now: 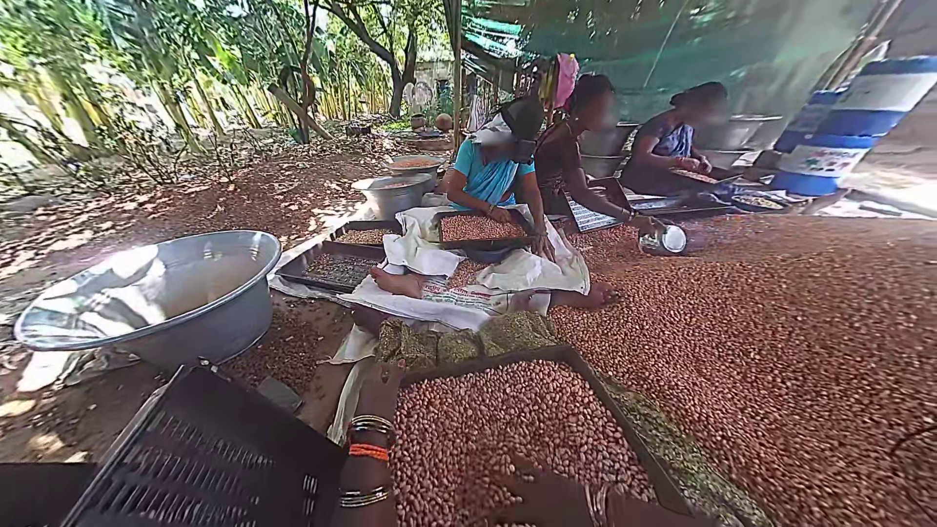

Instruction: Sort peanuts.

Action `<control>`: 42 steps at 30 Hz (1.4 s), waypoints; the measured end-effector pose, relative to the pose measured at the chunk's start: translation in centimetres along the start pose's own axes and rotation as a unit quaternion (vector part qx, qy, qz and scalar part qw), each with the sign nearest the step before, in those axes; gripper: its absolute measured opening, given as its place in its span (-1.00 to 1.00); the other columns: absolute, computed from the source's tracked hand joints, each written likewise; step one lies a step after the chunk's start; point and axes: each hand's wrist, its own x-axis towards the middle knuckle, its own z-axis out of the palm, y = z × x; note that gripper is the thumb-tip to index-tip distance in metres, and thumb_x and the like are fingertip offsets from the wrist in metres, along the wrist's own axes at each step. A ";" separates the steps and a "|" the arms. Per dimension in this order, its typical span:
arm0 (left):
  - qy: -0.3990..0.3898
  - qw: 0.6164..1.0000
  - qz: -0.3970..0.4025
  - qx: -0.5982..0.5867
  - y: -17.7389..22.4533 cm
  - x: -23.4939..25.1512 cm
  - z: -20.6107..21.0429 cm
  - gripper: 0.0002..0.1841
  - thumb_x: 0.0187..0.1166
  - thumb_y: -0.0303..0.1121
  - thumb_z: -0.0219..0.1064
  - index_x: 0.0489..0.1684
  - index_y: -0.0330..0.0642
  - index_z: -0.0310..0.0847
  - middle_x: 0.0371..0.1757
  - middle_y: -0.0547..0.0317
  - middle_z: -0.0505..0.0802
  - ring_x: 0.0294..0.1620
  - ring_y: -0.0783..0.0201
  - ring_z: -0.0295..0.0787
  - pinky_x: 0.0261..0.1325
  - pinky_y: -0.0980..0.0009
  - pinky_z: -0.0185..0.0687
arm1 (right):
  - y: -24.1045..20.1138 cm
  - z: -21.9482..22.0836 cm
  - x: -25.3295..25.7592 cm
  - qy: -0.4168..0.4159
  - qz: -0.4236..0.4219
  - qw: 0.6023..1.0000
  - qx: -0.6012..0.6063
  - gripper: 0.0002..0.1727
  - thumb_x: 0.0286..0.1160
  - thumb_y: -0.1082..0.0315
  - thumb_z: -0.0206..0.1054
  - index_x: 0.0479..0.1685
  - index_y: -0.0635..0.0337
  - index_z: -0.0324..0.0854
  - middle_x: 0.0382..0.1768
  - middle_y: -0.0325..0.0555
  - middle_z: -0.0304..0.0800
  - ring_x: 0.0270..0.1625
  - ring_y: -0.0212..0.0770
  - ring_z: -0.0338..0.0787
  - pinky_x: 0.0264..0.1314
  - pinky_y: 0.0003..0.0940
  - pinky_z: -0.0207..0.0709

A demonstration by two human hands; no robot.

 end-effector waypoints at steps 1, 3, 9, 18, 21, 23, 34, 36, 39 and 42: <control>-0.013 1.000 -0.013 0.017 -0.1 0.5 0.2 -0.49 0.84 -0.06 0.16 0.35 -0.43 0.58 0.27 -0.36 0.76 0.39 -0.16 0.68 0.52 -0.09 0.45 | -0.4 0.2 1.6 -0.022 -0.043 0.999 -0.012 -0.25 0.60 -0.15 0.32 0.82 -0.27 0.33 0.91 0.06 0.03 0.87 0.52 -0.02 0.68 0.64 -0.01; -0.035 0.998 -0.036 0.037 -0.8 1.5 0.7 -0.44 0.84 -0.03 0.13 0.39 -0.46 0.54 0.39 -0.40 0.70 0.51 -0.18 0.60 0.61 -0.10 0.38 | -1.2 0.7 5.4 -0.032 -0.122 0.991 -0.044 -0.22 0.58 -0.13 0.36 0.82 -0.14 0.34 0.95 -0.02 -0.09 0.91 0.46 -0.15 0.75 0.61 -0.16; -0.041 0.994 -0.056 0.085 -1.8 2.8 0.7 -0.43 0.86 -0.02 0.09 0.38 -0.46 0.56 0.39 -0.39 0.71 0.53 -0.18 0.59 0.63 -0.10 0.35 | -3.1 -2.1 12.3 0.004 -0.013 0.996 -0.086 -0.33 0.49 0.04 0.45 0.58 0.16 0.58 0.91 -0.05 0.07 0.92 0.43 -0.20 0.73 0.70 -0.57; -0.051 0.994 -0.055 0.083 -1.9 3.1 1.6 -0.43 0.85 -0.01 0.11 0.35 -0.47 0.60 0.37 -0.39 0.73 0.52 -0.18 0.60 0.62 -0.09 0.36 | 0.0 -8.9 1.8 -0.038 0.236 0.969 0.053 -0.47 0.74 0.04 0.27 0.29 0.41 0.70 0.27 0.50 0.73 0.43 0.45 0.67 0.47 0.45 0.40; -0.047 0.996 -0.040 0.070 -1.4 2.1 1.0 -0.45 0.85 -0.05 0.12 0.37 -0.46 0.60 0.37 -0.39 0.73 0.53 -0.21 0.59 0.64 -0.12 0.33 | 3.7 -11.2 -1.9 0.122 0.250 0.958 0.064 -0.53 0.77 0.06 0.25 0.15 0.34 0.81 0.18 0.36 0.80 0.40 0.27 0.71 0.57 0.21 0.41; -0.031 0.998 -0.020 0.060 -0.9 1.0 0.4 -0.47 0.84 -0.05 0.14 0.34 -0.45 0.62 0.31 -0.38 0.76 0.46 -0.21 0.64 0.59 -0.13 0.38 | 7.6 -10.5 -2.8 0.240 0.227 0.941 0.066 -0.57 0.65 0.13 0.39 0.26 0.30 0.78 0.32 0.33 0.74 0.52 0.24 0.62 0.70 0.11 0.31; -0.040 0.998 -0.029 0.030 -1.1 2.1 0.6 -0.41 0.85 0.01 0.10 0.40 -0.44 0.58 0.38 -0.37 0.72 0.52 -0.19 0.60 0.64 -0.12 0.35 | -1.8 -0.5 5.3 0.076 -0.049 0.996 -0.027 -0.18 0.29 -0.08 0.61 0.69 -0.29 0.51 0.92 -0.12 0.03 0.93 0.40 -0.15 0.53 0.76 0.10; -0.055 0.996 -0.042 0.053 -1.3 2.7 1.0 -0.38 0.86 0.05 0.04 0.42 -0.44 0.57 0.41 -0.38 0.71 0.55 -0.20 0.57 0.65 -0.13 0.33 | -4.2 -0.6 8.4 0.032 -0.098 0.993 -0.051 -0.08 0.39 -0.13 0.51 0.86 -0.37 0.25 0.97 -0.12 -0.20 0.95 0.40 -0.36 0.63 0.77 -0.19; -0.060 0.995 -0.051 0.055 -1.9 3.2 0.7 -0.42 0.90 -0.01 -0.01 0.43 -0.43 0.57 0.46 -0.36 0.68 0.60 -0.17 0.53 0.68 -0.11 0.28 | -5.1 -1.6 12.6 0.055 -0.107 0.990 -0.073 -0.16 0.36 0.04 0.57 0.77 -0.28 0.40 0.94 -0.12 -0.03 0.93 0.44 -0.28 0.66 0.79 -0.59; -0.048 0.997 -0.050 0.040 -2.3 3.0 0.8 -0.45 0.90 -0.04 0.00 0.38 -0.40 0.62 0.41 -0.33 0.72 0.56 -0.15 0.57 0.67 -0.10 0.31 | -4.6 -3.8 13.1 0.042 0.011 0.996 -0.072 -0.26 0.51 -0.05 0.46 0.74 -0.21 0.43 0.86 0.01 0.19 0.82 0.49 0.08 0.67 0.78 -0.49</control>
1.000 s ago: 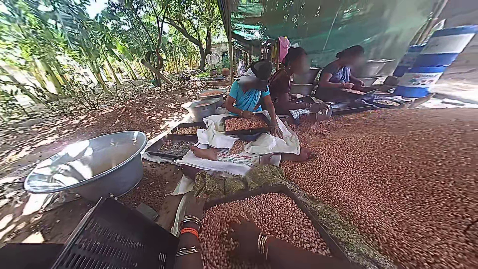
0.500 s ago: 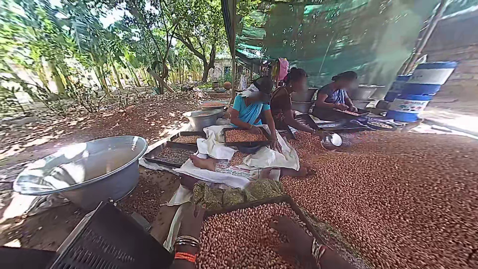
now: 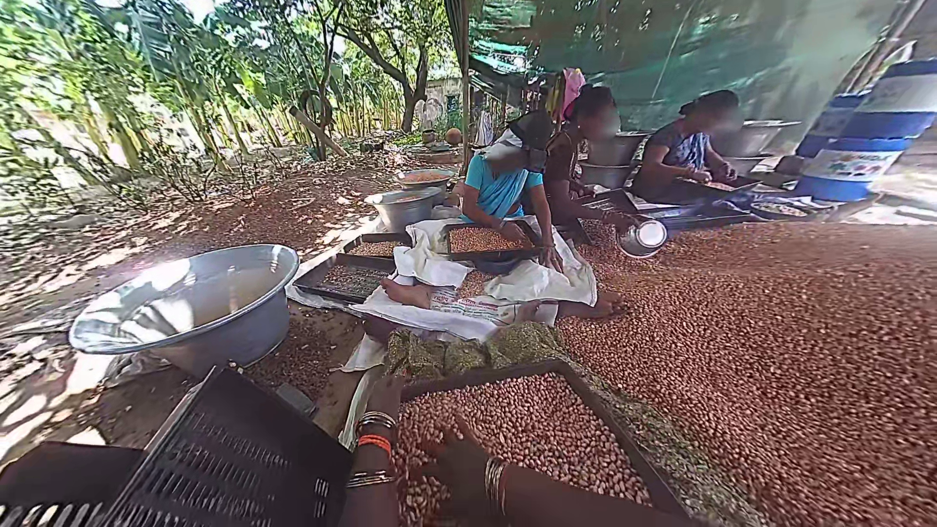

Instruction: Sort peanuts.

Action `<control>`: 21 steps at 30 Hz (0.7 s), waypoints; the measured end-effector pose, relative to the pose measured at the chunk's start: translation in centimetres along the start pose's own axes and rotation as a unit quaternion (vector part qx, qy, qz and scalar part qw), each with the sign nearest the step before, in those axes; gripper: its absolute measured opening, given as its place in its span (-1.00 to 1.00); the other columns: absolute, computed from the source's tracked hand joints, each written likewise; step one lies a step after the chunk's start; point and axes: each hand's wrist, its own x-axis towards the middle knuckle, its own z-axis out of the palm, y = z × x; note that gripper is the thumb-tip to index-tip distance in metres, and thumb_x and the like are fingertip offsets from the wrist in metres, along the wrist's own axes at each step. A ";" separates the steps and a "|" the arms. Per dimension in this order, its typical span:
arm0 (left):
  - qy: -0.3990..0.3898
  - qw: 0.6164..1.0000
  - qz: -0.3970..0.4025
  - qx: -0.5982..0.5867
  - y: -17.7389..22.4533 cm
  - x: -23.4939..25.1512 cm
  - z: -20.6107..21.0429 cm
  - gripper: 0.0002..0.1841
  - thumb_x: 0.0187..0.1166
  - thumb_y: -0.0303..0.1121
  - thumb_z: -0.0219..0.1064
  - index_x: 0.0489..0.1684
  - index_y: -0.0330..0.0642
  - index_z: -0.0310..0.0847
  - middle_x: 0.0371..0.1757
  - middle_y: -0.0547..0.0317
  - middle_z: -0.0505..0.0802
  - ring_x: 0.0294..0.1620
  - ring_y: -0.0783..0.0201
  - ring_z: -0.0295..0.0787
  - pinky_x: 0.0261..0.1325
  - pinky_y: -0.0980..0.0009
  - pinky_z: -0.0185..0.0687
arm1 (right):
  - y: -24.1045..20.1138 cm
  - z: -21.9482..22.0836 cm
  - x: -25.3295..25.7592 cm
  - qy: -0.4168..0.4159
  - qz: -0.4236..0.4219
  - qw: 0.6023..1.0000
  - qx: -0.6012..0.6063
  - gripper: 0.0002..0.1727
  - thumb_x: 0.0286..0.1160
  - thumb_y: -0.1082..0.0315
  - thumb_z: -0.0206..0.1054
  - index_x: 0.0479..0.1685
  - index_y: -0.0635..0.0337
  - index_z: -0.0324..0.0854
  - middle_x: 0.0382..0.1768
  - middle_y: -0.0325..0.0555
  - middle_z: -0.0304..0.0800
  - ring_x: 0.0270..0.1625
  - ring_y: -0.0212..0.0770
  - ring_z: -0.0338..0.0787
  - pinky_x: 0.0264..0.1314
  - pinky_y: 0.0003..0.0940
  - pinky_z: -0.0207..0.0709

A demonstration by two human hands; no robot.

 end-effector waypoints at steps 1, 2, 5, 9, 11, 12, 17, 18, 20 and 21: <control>0.002 1.000 0.001 -0.004 -0.1 -0.1 0.2 -0.47 0.90 -0.06 0.01 0.38 -0.40 0.62 0.41 -0.33 0.73 0.55 -0.15 0.58 0.66 -0.11 0.32 | 0.9 -0.3 -0.4 0.008 0.034 0.999 0.010 -0.29 0.54 -0.08 0.41 0.74 -0.22 0.44 0.84 0.01 0.23 0.80 0.48 0.14 0.67 0.77 -0.44; 0.003 1.000 0.001 -0.006 0.0 -0.2 0.4 -0.49 0.89 -0.09 0.03 0.38 -0.40 0.62 0.40 -0.34 0.73 0.54 -0.16 0.59 0.65 -0.11 0.33 | 2.1 -0.4 -1.2 0.017 0.065 0.998 0.018 -0.31 0.57 -0.12 0.37 0.74 -0.27 0.44 0.83 -0.02 0.26 0.81 0.44 0.16 0.66 0.78 -0.35; -0.003 1.000 0.007 -0.007 0.6 -0.8 0.5 -0.48 0.89 -0.08 0.04 0.40 -0.41 0.60 0.41 -0.37 0.71 0.54 -0.17 0.58 0.64 -0.11 0.34 | 5.8 -1.1 -5.0 0.023 0.140 0.989 0.032 -0.36 0.61 -0.16 0.29 0.73 -0.46 0.42 0.80 -0.11 0.32 0.81 0.34 0.19 0.61 0.74 -0.11; 0.011 0.998 0.044 -0.033 1.0 -2.6 -0.3 -0.50 0.89 -0.08 0.05 0.32 -0.42 0.62 0.28 -0.36 0.76 0.40 -0.16 0.67 0.53 -0.11 0.43 | 9.6 -1.2 -12.0 -0.021 0.206 0.978 0.026 -0.26 0.55 -0.24 0.35 0.79 -0.54 0.31 0.86 -0.01 0.18 0.84 0.41 0.10 0.60 0.66 0.07; 0.025 0.996 0.071 -0.043 1.4 -3.8 -0.8 -0.51 0.87 -0.08 0.09 0.22 -0.44 0.63 0.20 -0.36 0.77 0.33 -0.16 0.69 0.49 -0.11 0.45 | 10.1 -0.3 -15.2 -0.013 0.204 0.978 0.032 -0.18 0.46 -0.28 0.41 0.80 -0.44 0.33 0.90 -0.09 0.10 0.83 0.41 0.11 0.64 0.60 0.03; 0.035 0.995 0.083 -0.044 1.6 -4.1 -1.0 -0.51 0.86 -0.08 0.12 0.18 -0.44 0.64 0.16 -0.35 0.78 0.29 -0.15 0.70 0.46 -0.11 0.47 | 9.9 0.2 -16.3 -0.008 0.198 0.979 0.048 -0.13 0.40 -0.27 0.47 0.79 -0.35 0.36 0.92 -0.14 0.03 0.86 0.43 0.03 0.68 0.64 -0.08; 0.040 0.995 0.082 -0.044 1.8 -3.7 -1.2 -0.50 0.85 -0.06 0.12 0.17 -0.44 0.66 0.12 -0.32 0.79 0.24 -0.15 0.71 0.42 -0.11 0.48 | 6.3 2.7 -16.5 0.022 0.080 0.992 0.093 -0.13 0.24 -0.15 0.63 0.67 -0.12 0.53 0.89 0.08 0.08 0.80 0.65 0.04 0.54 0.77 0.04; 0.027 0.997 0.064 -0.037 1.7 -3.1 -1.0 -0.49 0.86 -0.05 0.10 0.20 -0.45 0.64 0.17 -0.35 0.78 0.29 -0.17 0.69 0.46 -0.12 0.46 | 5.4 3.2 -15.2 0.015 0.043 0.994 0.097 -0.17 0.29 -0.16 0.59 0.66 -0.18 0.55 0.89 0.08 0.09 0.78 0.66 0.08 0.51 0.78 0.08; 0.007 0.999 0.028 -0.018 1.2 -2.0 -0.5 -0.44 0.86 0.00 0.08 0.30 -0.44 0.61 0.27 -0.38 0.75 0.39 -0.19 0.66 0.52 -0.15 0.43 | 3.6 3.1 -12.0 -0.037 -0.027 0.996 0.082 -0.19 0.43 -0.12 0.51 0.77 -0.30 0.41 0.93 0.00 -0.04 0.78 0.63 0.10 0.48 0.74 0.15; -0.002 1.000 0.011 -0.004 1.2 -1.5 -0.4 -0.40 0.86 0.04 0.06 0.36 -0.44 0.59 0.33 -0.39 0.73 0.46 -0.20 0.63 0.58 -0.15 0.39 | 2.6 2.6 -10.2 -0.062 -0.054 0.994 0.068 -0.17 0.44 -0.06 0.49 0.81 -0.25 0.35 0.95 -0.02 -0.12 0.82 0.61 0.02 0.51 0.72 0.12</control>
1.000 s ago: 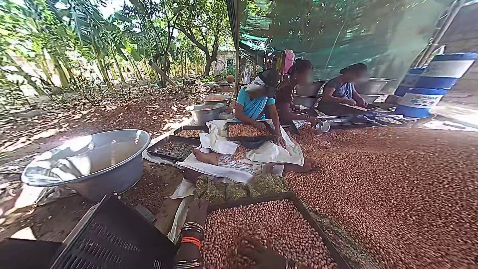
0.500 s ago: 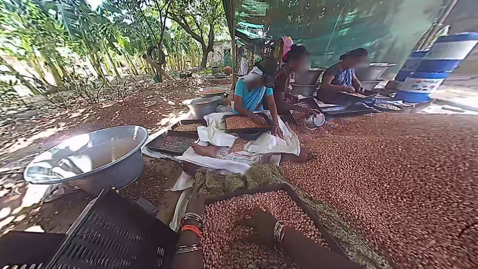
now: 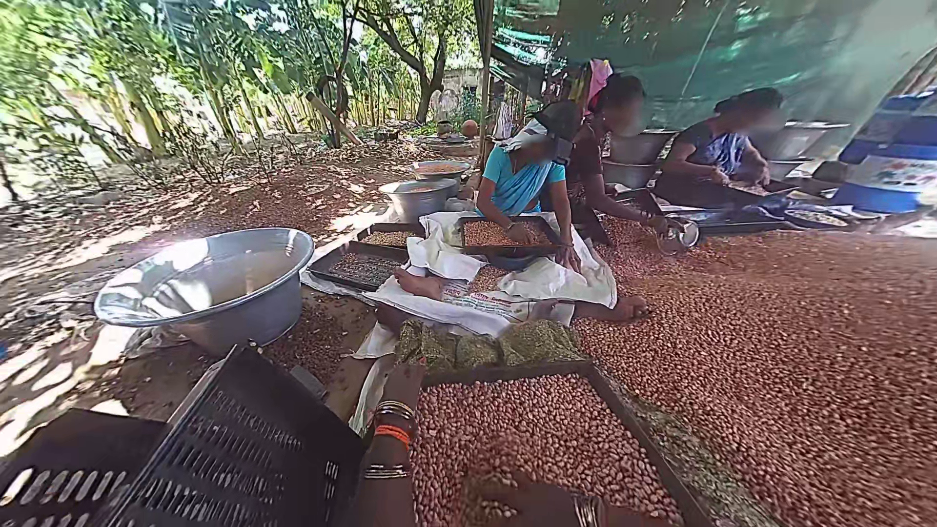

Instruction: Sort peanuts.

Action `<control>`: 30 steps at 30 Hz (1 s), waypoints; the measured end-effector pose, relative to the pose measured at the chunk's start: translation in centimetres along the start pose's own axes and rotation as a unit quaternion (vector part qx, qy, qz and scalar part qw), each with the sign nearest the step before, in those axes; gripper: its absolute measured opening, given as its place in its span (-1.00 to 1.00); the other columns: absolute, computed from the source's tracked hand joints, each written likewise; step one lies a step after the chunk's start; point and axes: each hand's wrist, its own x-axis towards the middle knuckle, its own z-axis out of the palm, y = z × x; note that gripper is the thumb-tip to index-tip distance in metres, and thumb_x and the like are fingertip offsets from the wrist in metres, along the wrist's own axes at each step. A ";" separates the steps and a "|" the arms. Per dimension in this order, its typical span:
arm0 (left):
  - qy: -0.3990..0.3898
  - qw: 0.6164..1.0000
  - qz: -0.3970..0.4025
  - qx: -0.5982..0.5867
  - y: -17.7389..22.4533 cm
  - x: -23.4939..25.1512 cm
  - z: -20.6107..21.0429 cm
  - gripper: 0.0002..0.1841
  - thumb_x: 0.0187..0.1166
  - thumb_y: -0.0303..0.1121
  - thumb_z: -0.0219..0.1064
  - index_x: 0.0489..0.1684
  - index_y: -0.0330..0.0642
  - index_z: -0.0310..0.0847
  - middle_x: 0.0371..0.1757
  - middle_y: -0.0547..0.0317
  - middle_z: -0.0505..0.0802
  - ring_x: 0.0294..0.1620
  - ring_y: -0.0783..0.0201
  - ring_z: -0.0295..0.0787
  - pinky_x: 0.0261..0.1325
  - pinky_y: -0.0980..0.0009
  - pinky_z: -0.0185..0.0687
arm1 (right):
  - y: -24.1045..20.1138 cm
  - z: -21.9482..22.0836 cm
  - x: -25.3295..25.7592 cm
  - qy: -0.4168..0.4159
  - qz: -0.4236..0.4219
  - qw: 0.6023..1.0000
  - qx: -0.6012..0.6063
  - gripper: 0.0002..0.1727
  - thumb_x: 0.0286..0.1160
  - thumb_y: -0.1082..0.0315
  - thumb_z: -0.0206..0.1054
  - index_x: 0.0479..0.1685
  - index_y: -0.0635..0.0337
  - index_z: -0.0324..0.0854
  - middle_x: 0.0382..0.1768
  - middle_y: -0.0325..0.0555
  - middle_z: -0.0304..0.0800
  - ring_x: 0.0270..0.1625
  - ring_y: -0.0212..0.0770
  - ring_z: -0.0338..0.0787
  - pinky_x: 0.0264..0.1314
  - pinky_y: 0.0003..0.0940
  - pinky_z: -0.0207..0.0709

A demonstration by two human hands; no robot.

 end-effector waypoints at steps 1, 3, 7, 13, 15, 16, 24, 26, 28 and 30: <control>-0.004 1.000 -0.011 0.007 -0.1 0.5 0.2 -0.38 0.85 0.06 0.05 0.40 -0.44 0.57 0.38 -0.38 0.72 0.50 -0.20 0.61 0.61 -0.14 0.37 | -0.5 -0.3 1.9 -0.010 -0.028 0.999 -0.017 -0.14 0.39 -0.01 0.52 0.80 -0.15 0.37 0.96 -0.03 -0.16 0.84 0.60 -0.05 0.51 0.74 0.11; -0.010 1.000 -0.023 0.017 -0.5 1.0 0.4 -0.37 0.86 0.05 0.03 0.45 -0.44 0.55 0.43 -0.37 0.70 0.56 -0.19 0.57 0.65 -0.13 0.33 | -0.8 -0.7 5.6 -0.013 -0.052 0.997 -0.053 -0.23 0.27 0.13 0.61 0.60 0.10 0.59 0.97 -0.16 -0.22 0.92 0.48 -0.26 0.55 0.72 0.11; -0.008 0.999 -0.029 0.029 -0.8 1.3 0.3 -0.41 0.88 0.02 0.02 0.43 -0.40 0.58 0.45 -0.34 0.69 0.59 -0.15 0.55 0.68 -0.10 0.31 | -1.0 -3.5 8.3 0.020 0.066 0.996 -0.064 -0.31 0.44 0.12 0.47 0.63 0.09 0.55 0.95 -0.13 -0.06 0.92 0.43 -0.18 0.62 0.80 -0.17; -0.012 0.999 -0.017 0.029 -1.0 1.2 1.2 -0.42 0.89 -0.02 0.01 0.41 -0.44 0.58 0.42 -0.37 0.71 0.55 -0.17 0.58 0.65 -0.11 0.34 | 6.1 -4.6 2.2 0.071 0.222 0.972 -0.033 -0.39 0.70 -0.22 0.15 0.74 -0.44 0.41 0.86 -0.08 0.21 0.88 0.39 0.01 0.62 0.73 -0.08; -0.013 1.000 -0.007 0.011 -0.8 0.5 0.8 -0.42 0.89 -0.01 0.01 0.44 -0.43 0.56 0.44 -0.36 0.69 0.57 -0.17 0.57 0.66 -0.10 0.32 | 7.4 -4.6 -1.4 0.052 0.247 0.967 -0.029 -0.39 0.71 -0.18 0.17 0.77 -0.50 0.36 0.86 0.02 0.18 0.87 0.44 0.03 0.60 0.69 0.05; -0.009 1.000 0.001 -0.006 -0.6 -0.1 0.4 -0.43 0.88 -0.02 0.03 0.47 -0.42 0.55 0.47 -0.34 0.68 0.58 -0.15 0.56 0.68 -0.09 0.31 | 7.8 -4.2 -3.1 0.047 0.248 0.967 -0.028 -0.36 0.68 -0.18 0.22 0.77 -0.44 0.37 0.87 0.06 0.16 0.86 0.46 0.04 0.63 0.65 0.03; 0.017 0.998 0.045 -0.027 0.4 -1.4 -0.7 -0.46 0.86 -0.02 0.08 0.26 -0.43 0.63 0.19 -0.34 0.78 0.31 -0.17 0.70 0.47 -0.12 0.47 | 2.8 1.0 -5.2 0.053 0.072 0.996 -0.005 -0.17 0.41 -0.15 0.49 0.78 -0.36 0.38 0.89 0.07 0.09 0.83 0.59 0.04 0.57 0.80 -0.07; 0.006 0.999 0.026 -0.029 0.0 -0.5 -0.2 -0.44 0.86 0.00 0.07 0.29 -0.43 0.62 0.24 -0.35 0.77 0.37 -0.18 0.68 0.51 -0.13 0.45 | 0.7 0.6 -2.2 0.024 -0.001 1.000 -0.009 -0.17 0.46 -0.02 0.47 0.83 -0.45 0.29 0.93 0.04 -0.06 0.87 0.55 -0.08 0.61 0.77 -0.10; -0.006 1.000 0.003 -0.017 -0.2 0.3 0.0 -0.40 0.86 0.03 0.06 0.33 -0.46 0.60 0.30 -0.38 0.75 0.43 -0.20 0.66 0.56 -0.14 0.41 | 0.0 0.9 2.0 0.024 -0.077 0.996 -0.046 -0.06 0.36 0.00 0.52 0.87 -0.44 0.21 0.96 -0.02 -0.17 0.91 0.53 -0.25 0.60 0.78 -0.11; -0.013 1.000 -0.013 -0.007 -0.5 0.8 0.0 -0.39 0.87 0.04 0.05 0.40 -0.44 0.58 0.39 -0.38 0.72 0.52 -0.19 0.60 0.63 -0.13 0.36 | -0.5 0.3 6.0 0.018 -0.100 0.992 -0.081 -0.06 0.30 0.07 0.62 0.83 -0.20 0.33 0.97 -0.11 -0.22 0.94 0.40 -0.46 0.71 0.73 -0.48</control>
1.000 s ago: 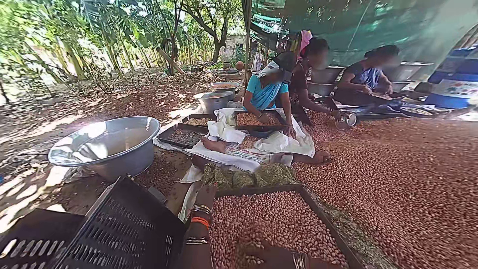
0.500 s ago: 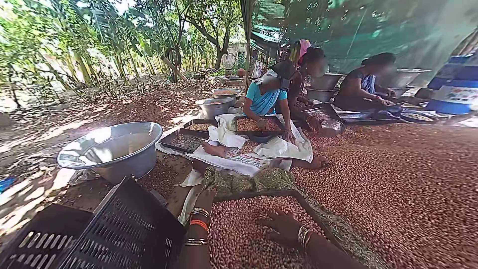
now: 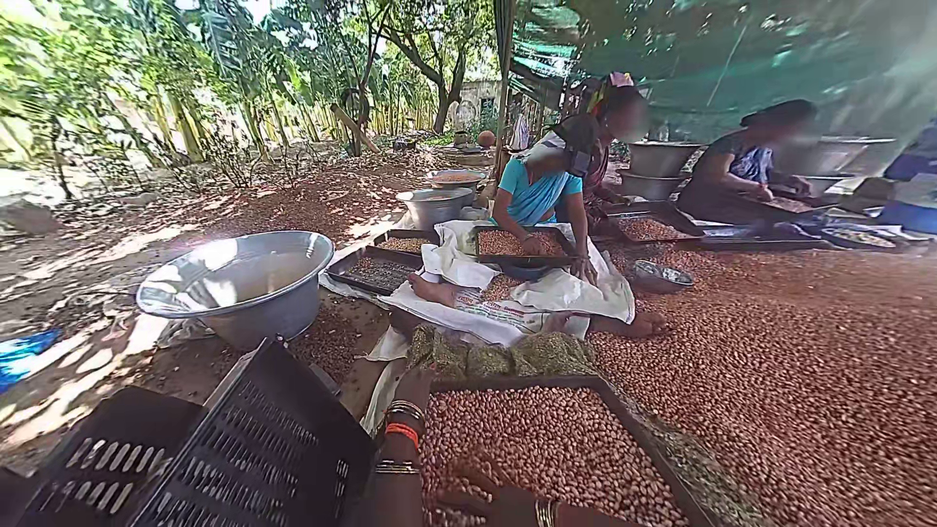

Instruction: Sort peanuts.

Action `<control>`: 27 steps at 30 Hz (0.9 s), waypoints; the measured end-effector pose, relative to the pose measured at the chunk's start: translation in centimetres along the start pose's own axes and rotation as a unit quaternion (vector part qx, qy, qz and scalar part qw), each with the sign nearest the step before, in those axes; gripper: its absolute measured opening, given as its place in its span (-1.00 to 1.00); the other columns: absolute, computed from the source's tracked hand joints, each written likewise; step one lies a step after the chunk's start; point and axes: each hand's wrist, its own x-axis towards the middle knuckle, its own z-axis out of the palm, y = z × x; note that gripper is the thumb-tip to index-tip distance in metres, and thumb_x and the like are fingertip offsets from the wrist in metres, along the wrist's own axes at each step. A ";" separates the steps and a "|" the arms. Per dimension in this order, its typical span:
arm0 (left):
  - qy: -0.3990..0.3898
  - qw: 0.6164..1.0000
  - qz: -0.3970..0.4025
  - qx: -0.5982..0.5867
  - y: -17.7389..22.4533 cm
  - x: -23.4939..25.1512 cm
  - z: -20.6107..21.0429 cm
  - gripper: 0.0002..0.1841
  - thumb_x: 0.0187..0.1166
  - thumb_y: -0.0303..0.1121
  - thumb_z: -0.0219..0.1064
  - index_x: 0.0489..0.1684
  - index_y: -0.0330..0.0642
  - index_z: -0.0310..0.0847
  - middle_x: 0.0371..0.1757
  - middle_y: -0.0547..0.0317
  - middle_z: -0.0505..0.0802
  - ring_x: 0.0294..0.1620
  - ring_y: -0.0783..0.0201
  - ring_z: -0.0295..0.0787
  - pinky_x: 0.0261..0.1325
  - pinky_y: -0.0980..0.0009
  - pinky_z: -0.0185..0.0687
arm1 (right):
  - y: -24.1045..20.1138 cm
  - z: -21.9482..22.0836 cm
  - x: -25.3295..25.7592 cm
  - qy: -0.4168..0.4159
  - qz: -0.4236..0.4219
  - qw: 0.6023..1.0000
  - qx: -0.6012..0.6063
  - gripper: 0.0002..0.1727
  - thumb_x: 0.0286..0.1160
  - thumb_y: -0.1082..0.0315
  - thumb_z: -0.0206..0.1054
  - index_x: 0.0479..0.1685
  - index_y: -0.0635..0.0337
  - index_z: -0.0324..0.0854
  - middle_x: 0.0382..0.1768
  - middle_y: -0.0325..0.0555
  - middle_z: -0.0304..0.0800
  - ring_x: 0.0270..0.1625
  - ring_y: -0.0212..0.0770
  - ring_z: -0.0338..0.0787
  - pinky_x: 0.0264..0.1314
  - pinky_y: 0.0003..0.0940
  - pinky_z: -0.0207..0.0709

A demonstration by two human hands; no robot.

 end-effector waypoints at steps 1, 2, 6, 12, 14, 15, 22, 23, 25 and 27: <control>-0.002 1.000 -0.004 0.003 -0.2 0.2 -0.1 -0.40 0.87 0.02 0.04 0.45 -0.43 0.56 0.44 -0.36 0.70 0.57 -0.18 0.56 0.67 -0.12 0.32 | 0.2 -0.5 1.5 0.006 0.010 1.000 -0.009 -0.17 0.28 0.14 0.61 0.71 -0.03 0.50 0.97 -0.12 -0.19 0.95 0.38 -0.50 0.69 0.74 -0.62; -0.003 1.000 -0.007 0.006 -0.4 0.2 -0.2 -0.41 0.88 0.00 0.03 0.47 -0.42 0.55 0.47 -0.35 0.68 0.60 -0.17 0.54 0.69 -0.11 0.29 | 0.3 -1.1 2.6 0.008 0.037 0.999 -0.022 -0.26 0.36 0.09 0.57 0.64 0.00 0.57 0.96 -0.12 -0.14 0.94 0.39 -0.47 0.69 0.74 -0.65; 0.002 1.000 -0.003 0.018 -0.7 0.1 0.1 -0.42 0.89 -0.01 0.00 0.48 -0.41 0.54 0.49 -0.34 0.67 0.62 -0.16 0.52 0.71 -0.09 0.27 | 2.2 -3.5 1.6 0.014 0.205 0.979 -0.006 -0.29 0.58 -0.04 0.36 0.77 -0.18 0.40 0.89 -0.07 0.13 0.89 0.40 -0.01 0.68 0.74 -0.28; 0.010 1.000 0.024 -0.008 -0.3 -1.7 0.3 -0.43 0.89 -0.02 0.02 0.43 -0.43 0.57 0.42 -0.36 0.70 0.56 -0.16 0.57 0.66 -0.09 0.32 | 6.3 -4.0 -8.2 0.014 0.325 0.945 0.033 -0.33 0.66 -0.23 0.22 0.79 -0.48 0.34 0.85 -0.08 0.22 0.86 0.38 0.07 0.58 0.63 0.15; 0.023 0.998 0.050 -0.030 0.1 -2.8 -0.2 -0.47 0.89 -0.07 0.03 0.38 -0.43 0.59 0.36 -0.37 0.73 0.50 -0.16 0.61 0.62 -0.10 0.36 | 6.1 -3.1 -11.4 0.008 0.331 0.942 0.046 -0.26 0.58 -0.23 0.33 0.79 -0.34 0.37 0.88 0.00 0.14 0.86 0.45 0.05 0.60 0.62 0.12; 0.033 0.997 0.062 -0.038 0.2 -3.1 -0.4 -0.48 0.89 -0.08 0.03 0.32 -0.43 0.61 0.31 -0.37 0.75 0.44 -0.17 0.64 0.58 -0.11 0.39 | 5.4 -2.5 -12.5 0.018 0.329 0.943 0.052 -0.24 0.49 -0.20 0.42 0.74 -0.25 0.45 0.85 0.06 0.19 0.85 0.46 0.05 0.65 0.61 0.04; 0.031 0.998 0.034 -0.046 0.5 -1.5 0.0 -0.43 0.87 0.01 0.05 0.28 -0.44 0.62 0.28 -0.37 0.75 0.41 -0.18 0.65 0.54 -0.13 0.41 | 0.8 1.6 -8.4 0.031 0.115 0.991 0.067 -0.25 0.44 -0.10 0.48 0.72 -0.31 0.47 0.84 0.11 0.21 0.80 0.55 0.14 0.58 0.68 0.12; 0.023 0.998 0.023 -0.045 0.2 -1.0 0.1 -0.42 0.88 0.01 0.03 0.33 -0.44 0.62 0.33 -0.37 0.73 0.47 -0.18 0.62 0.58 -0.12 0.38 | 0.7 1.6 -6.4 0.018 0.068 0.996 0.061 -0.24 0.48 -0.10 0.44 0.77 -0.37 0.39 0.91 0.01 0.06 0.85 0.50 0.05 0.62 0.67 0.06; 0.013 0.999 0.004 -0.039 -0.3 -0.3 0.3 -0.41 0.90 0.00 -0.01 0.37 -0.42 0.61 0.41 -0.37 0.71 0.54 -0.18 0.57 0.63 -0.12 0.33 | 0.5 1.3 -2.1 0.024 -0.017 0.999 0.040 -0.16 0.49 -0.10 0.42 0.85 -0.34 0.26 0.96 -0.11 -0.15 0.94 0.40 -0.31 0.73 0.70 -0.34; 0.008 1.000 -0.009 -0.017 -0.5 0.1 0.2 -0.41 0.90 0.00 -0.04 0.40 -0.40 0.60 0.46 -0.36 0.68 0.59 -0.17 0.53 0.67 -0.10 0.29 | 0.0 -0.2 1.8 0.015 -0.010 1.000 0.003 -0.12 0.40 -0.05 0.52 0.82 -0.14 0.34 0.98 -0.17 -0.22 0.95 0.35 -0.45 0.73 0.70 -0.60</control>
